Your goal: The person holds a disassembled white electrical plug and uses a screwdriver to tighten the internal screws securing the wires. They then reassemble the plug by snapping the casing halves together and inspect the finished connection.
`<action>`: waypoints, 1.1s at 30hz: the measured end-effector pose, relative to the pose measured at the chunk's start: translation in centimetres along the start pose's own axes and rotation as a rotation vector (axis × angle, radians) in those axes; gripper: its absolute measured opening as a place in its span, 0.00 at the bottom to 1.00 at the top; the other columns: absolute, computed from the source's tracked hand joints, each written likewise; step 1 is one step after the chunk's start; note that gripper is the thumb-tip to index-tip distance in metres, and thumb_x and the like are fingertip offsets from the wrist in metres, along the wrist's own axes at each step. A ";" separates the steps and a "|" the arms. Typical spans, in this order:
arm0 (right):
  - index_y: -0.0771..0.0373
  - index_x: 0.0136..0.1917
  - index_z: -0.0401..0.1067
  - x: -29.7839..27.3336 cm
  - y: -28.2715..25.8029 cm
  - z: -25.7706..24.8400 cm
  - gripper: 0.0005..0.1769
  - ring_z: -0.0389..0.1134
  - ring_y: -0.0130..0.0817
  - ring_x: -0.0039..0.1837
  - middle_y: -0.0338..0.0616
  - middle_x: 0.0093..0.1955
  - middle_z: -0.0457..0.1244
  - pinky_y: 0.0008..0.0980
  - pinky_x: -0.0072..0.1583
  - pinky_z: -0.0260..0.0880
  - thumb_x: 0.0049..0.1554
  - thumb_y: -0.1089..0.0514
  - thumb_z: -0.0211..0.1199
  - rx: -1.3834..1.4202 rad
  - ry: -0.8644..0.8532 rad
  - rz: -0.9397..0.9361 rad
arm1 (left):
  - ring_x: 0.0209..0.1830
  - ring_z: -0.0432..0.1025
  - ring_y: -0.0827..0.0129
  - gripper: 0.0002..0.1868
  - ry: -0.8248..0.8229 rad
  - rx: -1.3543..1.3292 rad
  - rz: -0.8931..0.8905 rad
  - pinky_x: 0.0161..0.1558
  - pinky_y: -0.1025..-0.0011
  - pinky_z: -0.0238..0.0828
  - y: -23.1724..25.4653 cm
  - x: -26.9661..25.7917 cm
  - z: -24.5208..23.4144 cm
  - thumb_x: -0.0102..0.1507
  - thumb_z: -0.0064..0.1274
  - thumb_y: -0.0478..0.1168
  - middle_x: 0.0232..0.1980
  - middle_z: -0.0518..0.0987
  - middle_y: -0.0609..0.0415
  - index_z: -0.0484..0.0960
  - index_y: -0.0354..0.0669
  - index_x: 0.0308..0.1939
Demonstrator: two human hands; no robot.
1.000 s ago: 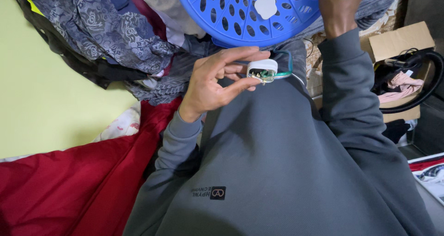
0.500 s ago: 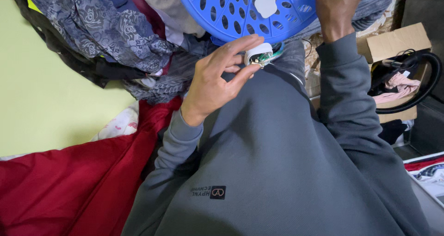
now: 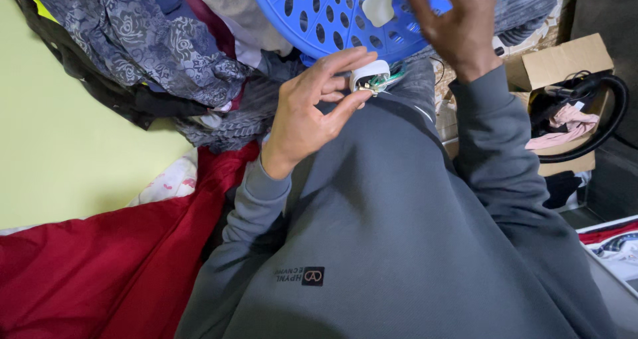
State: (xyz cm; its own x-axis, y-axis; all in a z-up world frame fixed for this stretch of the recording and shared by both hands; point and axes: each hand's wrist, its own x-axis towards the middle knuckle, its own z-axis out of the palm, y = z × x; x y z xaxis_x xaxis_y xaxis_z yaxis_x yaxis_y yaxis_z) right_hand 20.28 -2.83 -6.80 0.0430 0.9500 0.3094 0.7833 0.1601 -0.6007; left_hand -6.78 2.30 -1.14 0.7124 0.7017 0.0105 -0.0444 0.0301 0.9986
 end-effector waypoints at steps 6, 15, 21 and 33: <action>0.66 0.64 0.77 0.0 -0.7 0.8 0.17 0.71 0.49 0.61 0.51 0.57 0.69 0.41 0.61 0.71 0.63 0.66 0.76 -0.010 -0.111 0.006 | 0.55 0.83 0.65 0.28 -0.002 -0.069 -0.034 0.54 0.72 0.88 -0.2 -0.2 0.0 0.69 0.61 0.24 0.66 0.81 0.46 0.69 0.37 0.71; 0.65 0.66 0.74 -1.2 0.6 2.0 0.21 0.68 0.48 0.57 0.50 0.57 0.67 0.44 0.60 0.68 0.62 0.63 0.77 -0.136 -0.082 -0.044 | 0.52 0.83 0.66 0.29 0.009 -0.053 -0.018 0.54 0.71 0.88 -0.4 -0.3 0.1 0.68 0.61 0.24 0.66 0.81 0.46 0.68 0.37 0.71; 0.62 0.64 0.75 -1.0 -0.6 2.2 0.26 0.64 0.47 0.58 0.48 0.56 0.62 0.44 0.59 0.65 0.56 0.58 0.81 -0.088 -0.119 0.004 | 0.53 0.83 0.66 0.29 0.017 -0.059 -0.018 0.55 0.71 0.88 -0.3 -0.5 0.1 0.68 0.61 0.24 0.66 0.81 0.47 0.68 0.37 0.71; 0.60 0.66 0.74 -1.8 -0.8 2.7 0.29 0.61 0.47 0.64 0.49 0.61 0.59 0.46 0.63 0.64 0.55 0.59 0.82 -0.142 -0.141 0.039 | 0.57 0.82 0.66 0.30 0.025 -0.025 -0.013 0.56 0.73 0.86 0.1 -0.6 -0.1 0.68 0.62 0.25 0.66 0.80 0.46 0.68 0.38 0.71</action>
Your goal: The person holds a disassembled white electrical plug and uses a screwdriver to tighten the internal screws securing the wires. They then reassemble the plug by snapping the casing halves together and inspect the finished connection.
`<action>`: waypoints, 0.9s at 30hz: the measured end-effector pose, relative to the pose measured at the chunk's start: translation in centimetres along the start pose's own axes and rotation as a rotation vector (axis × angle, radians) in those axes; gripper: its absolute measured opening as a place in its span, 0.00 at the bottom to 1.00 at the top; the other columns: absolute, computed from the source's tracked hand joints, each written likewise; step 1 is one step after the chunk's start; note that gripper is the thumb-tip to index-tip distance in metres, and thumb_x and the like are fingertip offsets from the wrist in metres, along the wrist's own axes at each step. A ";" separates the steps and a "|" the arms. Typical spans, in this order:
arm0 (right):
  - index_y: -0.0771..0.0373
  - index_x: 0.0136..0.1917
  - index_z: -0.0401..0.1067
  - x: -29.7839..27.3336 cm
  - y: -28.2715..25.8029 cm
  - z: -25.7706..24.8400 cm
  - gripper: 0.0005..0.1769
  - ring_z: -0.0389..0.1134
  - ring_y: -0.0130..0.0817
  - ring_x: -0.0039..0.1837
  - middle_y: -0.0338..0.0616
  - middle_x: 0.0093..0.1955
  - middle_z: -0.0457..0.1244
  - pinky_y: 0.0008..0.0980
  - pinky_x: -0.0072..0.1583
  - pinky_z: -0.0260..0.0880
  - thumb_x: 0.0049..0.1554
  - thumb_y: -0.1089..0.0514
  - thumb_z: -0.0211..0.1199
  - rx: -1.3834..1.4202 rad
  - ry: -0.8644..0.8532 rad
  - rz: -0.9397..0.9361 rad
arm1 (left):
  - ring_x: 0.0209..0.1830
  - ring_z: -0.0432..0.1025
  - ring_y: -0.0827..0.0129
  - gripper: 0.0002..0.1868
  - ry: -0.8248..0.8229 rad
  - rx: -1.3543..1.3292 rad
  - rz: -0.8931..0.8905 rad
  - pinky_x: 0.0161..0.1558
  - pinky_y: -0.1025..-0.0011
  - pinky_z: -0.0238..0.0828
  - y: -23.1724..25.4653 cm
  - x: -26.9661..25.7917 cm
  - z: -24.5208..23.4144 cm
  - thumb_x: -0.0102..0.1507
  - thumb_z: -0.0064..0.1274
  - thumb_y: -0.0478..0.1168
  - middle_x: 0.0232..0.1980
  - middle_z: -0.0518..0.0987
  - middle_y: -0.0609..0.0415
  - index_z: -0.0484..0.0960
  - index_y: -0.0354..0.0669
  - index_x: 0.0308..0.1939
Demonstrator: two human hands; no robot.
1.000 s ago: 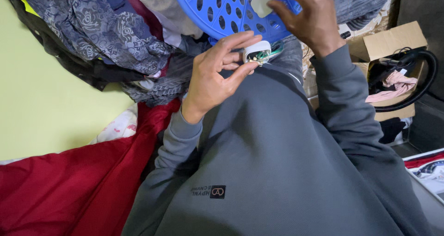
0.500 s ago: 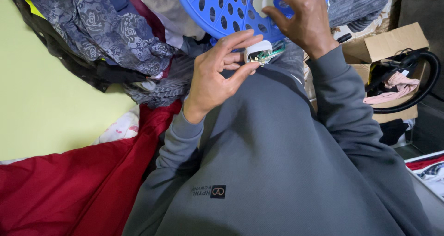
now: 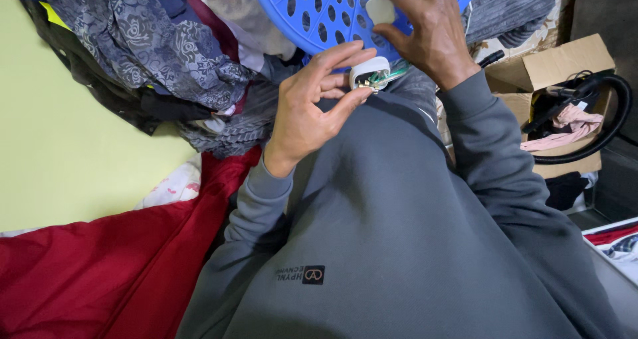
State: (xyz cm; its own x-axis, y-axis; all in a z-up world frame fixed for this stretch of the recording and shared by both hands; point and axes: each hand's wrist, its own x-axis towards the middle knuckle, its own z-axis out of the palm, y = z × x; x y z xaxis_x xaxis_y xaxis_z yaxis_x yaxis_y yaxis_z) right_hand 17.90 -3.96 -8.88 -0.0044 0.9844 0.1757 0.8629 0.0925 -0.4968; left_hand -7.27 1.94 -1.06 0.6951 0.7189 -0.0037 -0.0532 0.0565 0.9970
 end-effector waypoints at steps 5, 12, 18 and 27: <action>0.63 0.59 0.70 -0.1 -0.1 0.4 0.19 0.67 0.44 0.59 0.48 0.57 0.63 0.38 0.58 0.69 0.60 0.63 0.78 0.174 0.032 0.091 | 0.59 0.81 0.65 0.29 0.016 -0.014 0.005 0.54 0.76 0.84 0.0 -0.1 -0.1 0.68 0.63 0.26 0.67 0.80 0.46 0.69 0.39 0.71; 0.65 0.65 0.65 -0.5 -1.1 -1.7 0.12 0.70 0.35 0.59 0.45 0.59 0.64 0.34 0.59 0.74 0.69 0.66 0.62 0.959 0.293 0.394 | 0.61 0.79 0.66 0.26 0.019 -0.102 -0.033 0.60 0.73 0.82 -0.7 -0.2 -0.6 0.69 0.60 0.25 0.66 0.80 0.43 0.70 0.34 0.70; 0.60 0.55 0.64 -3.5 -3.7 -5.2 0.07 0.60 0.26 0.43 0.40 0.48 0.59 0.29 0.47 0.64 0.66 0.56 0.56 1.362 0.381 0.504 | 0.60 0.79 0.64 0.25 0.041 -0.321 -0.170 0.59 0.72 0.81 -1.4 0.0 -0.1 0.68 0.58 0.24 0.67 0.79 0.38 0.69 0.29 0.67; 0.63 0.54 0.76 -5.5 -10.0 -5.5 0.17 0.63 0.34 0.47 0.42 0.45 0.60 0.32 0.47 0.64 0.58 0.60 0.82 0.242 0.236 0.075 | 0.54 0.81 0.63 0.25 0.058 -0.441 -0.254 0.52 0.69 0.85 -1.7 0.6 0.7 0.67 0.59 0.26 0.65 0.78 0.37 0.67 0.27 0.66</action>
State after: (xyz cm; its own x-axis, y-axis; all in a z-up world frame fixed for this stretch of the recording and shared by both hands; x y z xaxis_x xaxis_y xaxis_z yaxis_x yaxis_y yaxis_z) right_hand 12.07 -11.16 -0.18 0.1965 0.9306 0.3088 0.7114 0.0814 -0.6980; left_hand -6.26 1.82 -2.70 0.6853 0.6809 -0.2583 -0.1938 0.5124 0.8366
